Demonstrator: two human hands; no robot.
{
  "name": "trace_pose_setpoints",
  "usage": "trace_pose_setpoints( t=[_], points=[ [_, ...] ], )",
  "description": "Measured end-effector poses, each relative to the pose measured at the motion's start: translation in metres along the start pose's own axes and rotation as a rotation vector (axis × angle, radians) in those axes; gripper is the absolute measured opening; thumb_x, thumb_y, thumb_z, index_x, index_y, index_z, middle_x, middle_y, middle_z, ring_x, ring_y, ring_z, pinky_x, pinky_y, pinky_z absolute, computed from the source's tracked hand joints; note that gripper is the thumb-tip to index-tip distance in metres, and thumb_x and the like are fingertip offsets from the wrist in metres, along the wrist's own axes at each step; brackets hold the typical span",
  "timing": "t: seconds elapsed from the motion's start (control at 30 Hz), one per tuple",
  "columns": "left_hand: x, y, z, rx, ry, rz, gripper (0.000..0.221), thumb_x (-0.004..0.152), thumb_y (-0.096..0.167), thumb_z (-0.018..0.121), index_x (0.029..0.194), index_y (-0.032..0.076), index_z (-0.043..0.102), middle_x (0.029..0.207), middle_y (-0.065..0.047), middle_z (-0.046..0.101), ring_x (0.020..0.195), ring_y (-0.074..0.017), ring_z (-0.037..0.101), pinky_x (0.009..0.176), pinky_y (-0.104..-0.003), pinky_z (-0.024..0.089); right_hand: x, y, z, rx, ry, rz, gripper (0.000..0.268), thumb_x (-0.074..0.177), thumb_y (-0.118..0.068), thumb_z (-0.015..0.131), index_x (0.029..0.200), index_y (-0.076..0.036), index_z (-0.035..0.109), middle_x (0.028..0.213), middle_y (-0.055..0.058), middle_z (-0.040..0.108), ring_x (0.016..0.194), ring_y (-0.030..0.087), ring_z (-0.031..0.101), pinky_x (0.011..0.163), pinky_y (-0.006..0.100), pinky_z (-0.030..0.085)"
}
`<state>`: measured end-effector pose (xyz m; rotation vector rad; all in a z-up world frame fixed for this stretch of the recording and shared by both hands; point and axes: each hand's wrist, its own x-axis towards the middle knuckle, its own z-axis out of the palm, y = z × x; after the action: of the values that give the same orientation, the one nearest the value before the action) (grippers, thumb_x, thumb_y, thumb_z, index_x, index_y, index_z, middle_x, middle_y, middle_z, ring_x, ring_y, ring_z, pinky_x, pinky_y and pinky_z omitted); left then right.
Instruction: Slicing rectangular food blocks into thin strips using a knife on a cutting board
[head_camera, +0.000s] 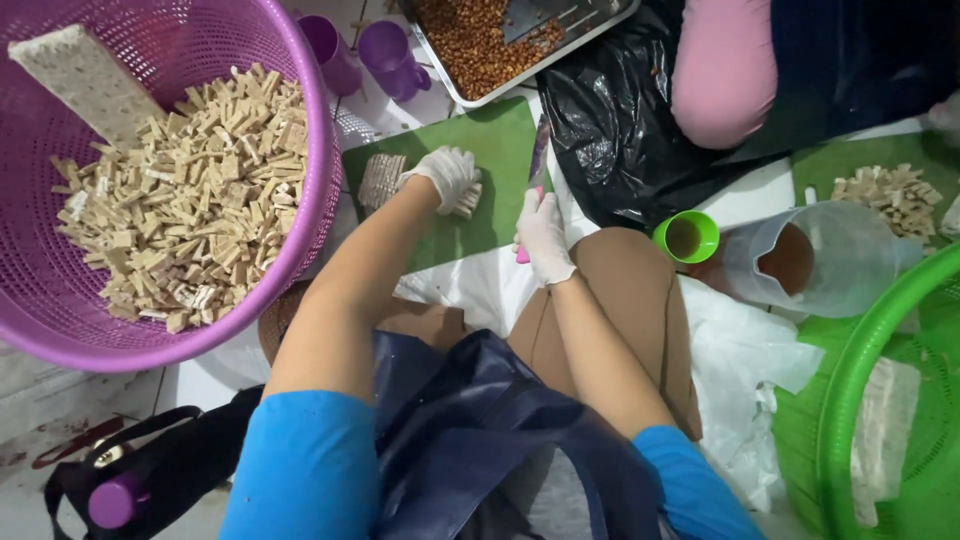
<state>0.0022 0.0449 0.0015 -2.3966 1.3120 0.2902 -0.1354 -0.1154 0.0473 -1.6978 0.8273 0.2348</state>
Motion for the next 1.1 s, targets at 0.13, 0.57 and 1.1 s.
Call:
trace_pose_setpoints(
  t=[0.13,0.57,1.1],
  points=[
    [-0.016,0.007,0.003,-0.429,-0.223,-0.204,0.063,0.071,0.035,0.075,0.128,0.016,0.054,0.114,-0.005,0.067,0.109,-0.0287,0.066,0.088,-0.047,0.054,-0.011,-0.003,-0.003,-0.212,-0.023,-0.029,0.05,0.1,-0.045,0.032,0.118,-0.001,0.047,0.072,0.023,0.066,0.047,0.032,0.067,0.042,0.039,0.062],
    [-0.039,0.053,0.024,-0.487,-0.202,-0.475,0.078,0.075,0.026,0.065,0.145,0.018,0.03,0.128,-0.008,0.049,0.124,-0.0342,0.049,0.095,-0.054,0.044,0.006,0.071,0.056,-0.935,-0.345,-0.13,0.058,0.101,-0.028,0.031,0.148,0.006,0.021,0.128,0.028,0.063,0.123,0.043,0.06,0.106,0.059,0.042],
    [-0.07,0.102,0.054,-0.421,0.192,-0.485,0.061,0.068,0.024,0.088,0.119,0.017,0.055,0.106,-0.007,0.055,0.104,-0.0277,0.06,0.083,-0.05,0.055,-0.025,0.045,0.048,-1.102,-0.283,-0.255,0.051,0.102,-0.004,0.039,0.144,0.02,0.023,0.136,0.037,0.052,0.126,0.047,0.057,0.107,0.058,0.044]
  ],
)
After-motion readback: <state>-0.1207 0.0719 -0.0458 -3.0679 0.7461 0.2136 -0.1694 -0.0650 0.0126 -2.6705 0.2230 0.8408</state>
